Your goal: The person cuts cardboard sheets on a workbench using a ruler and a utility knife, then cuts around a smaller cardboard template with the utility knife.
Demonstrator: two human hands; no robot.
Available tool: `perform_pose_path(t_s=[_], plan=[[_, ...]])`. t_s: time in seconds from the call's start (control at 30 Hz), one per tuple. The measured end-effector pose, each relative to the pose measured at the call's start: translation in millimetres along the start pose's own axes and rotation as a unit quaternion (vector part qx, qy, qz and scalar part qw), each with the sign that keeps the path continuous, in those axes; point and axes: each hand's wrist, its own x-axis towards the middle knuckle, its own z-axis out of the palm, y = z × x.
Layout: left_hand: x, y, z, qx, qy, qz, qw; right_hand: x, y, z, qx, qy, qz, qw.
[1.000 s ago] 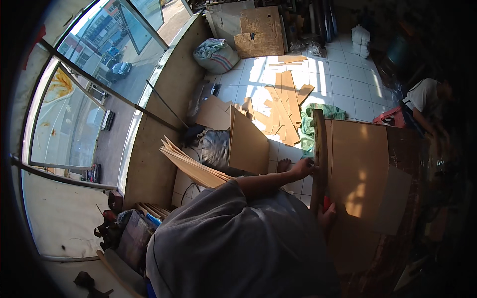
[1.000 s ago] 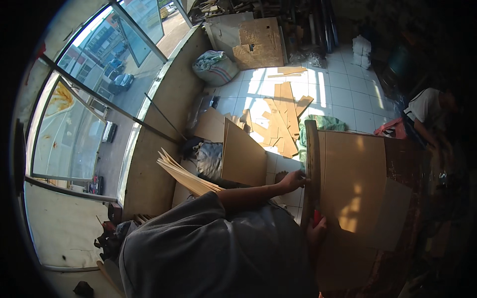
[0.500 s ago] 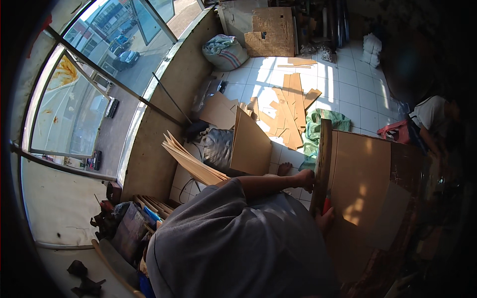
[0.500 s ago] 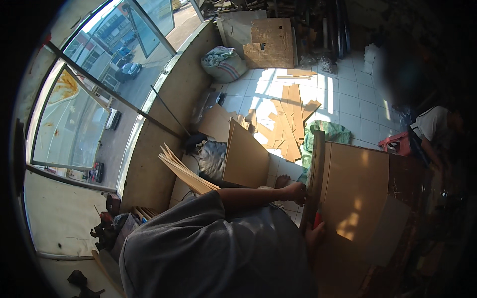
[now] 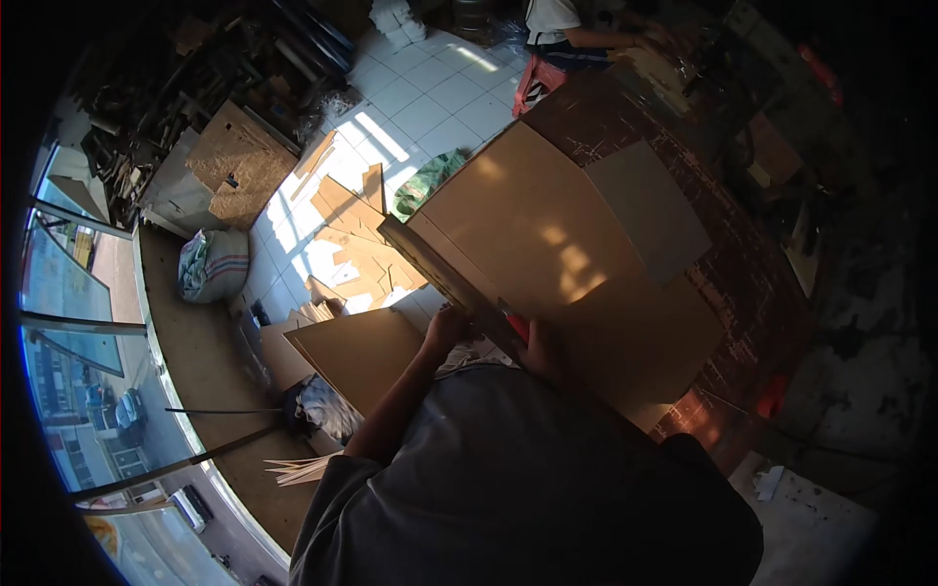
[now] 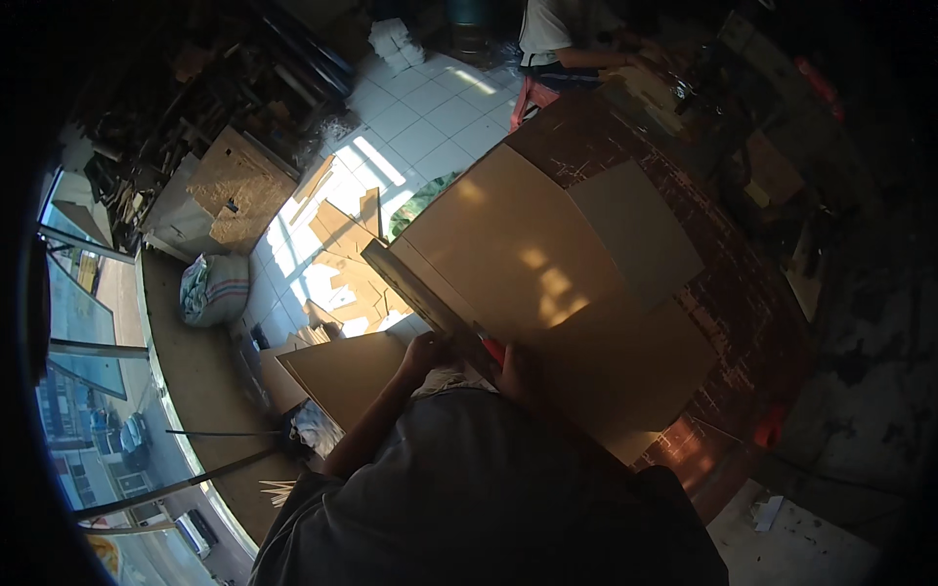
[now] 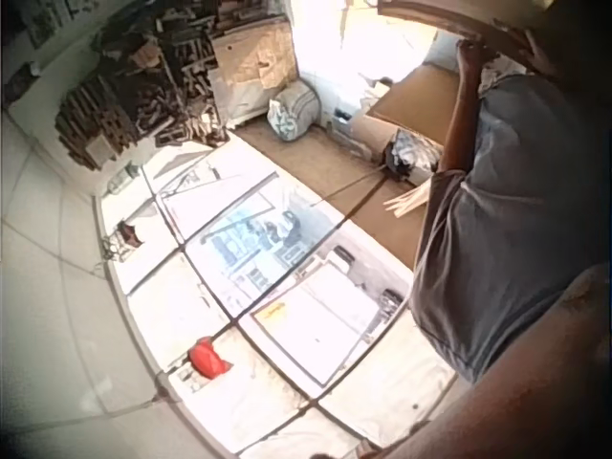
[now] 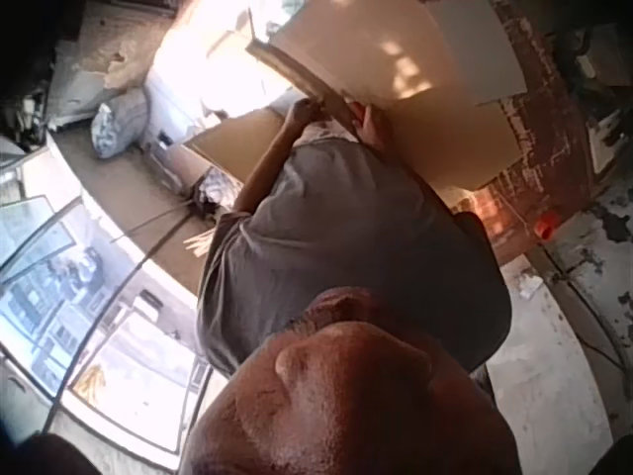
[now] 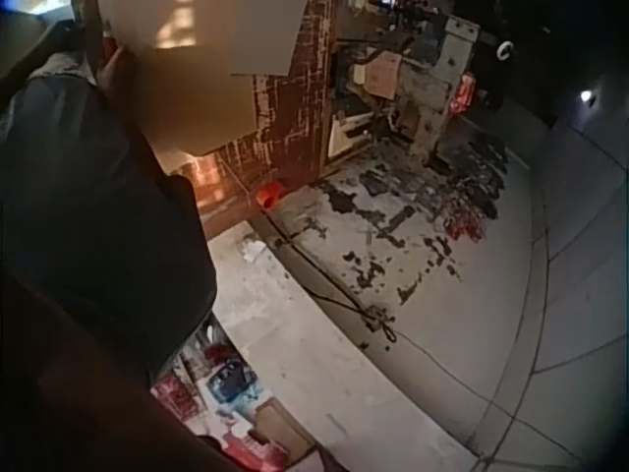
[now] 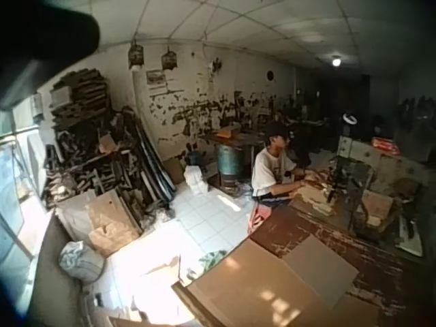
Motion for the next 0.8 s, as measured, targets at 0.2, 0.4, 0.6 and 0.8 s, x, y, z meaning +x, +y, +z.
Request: perform_pose_path(t_s=[0.2,0.4,0.6,0.8], plan=[[-16.9,14.8,-1.1,-0.257,0.05,-0.208,0.942,-4.0,-5.0,-11.7,0.058,0.018,-0.023,0.998],[-15.5,22.2,0.3,-0.312,0.052,-0.149,0.937,0.2,4.2,-14.4,0.107,0.034,-0.015,0.994],[-5.9,69.1,-0.6,-0.294,0.015,-0.087,0.952,-2.2,18.6,-13.6,0.166,0.062,0.042,0.983],[7.6,102.3,2.6,-0.214,-0.013,-0.062,0.975,-4.5,12.0,-56.8,0.336,0.059,0.086,0.936]])
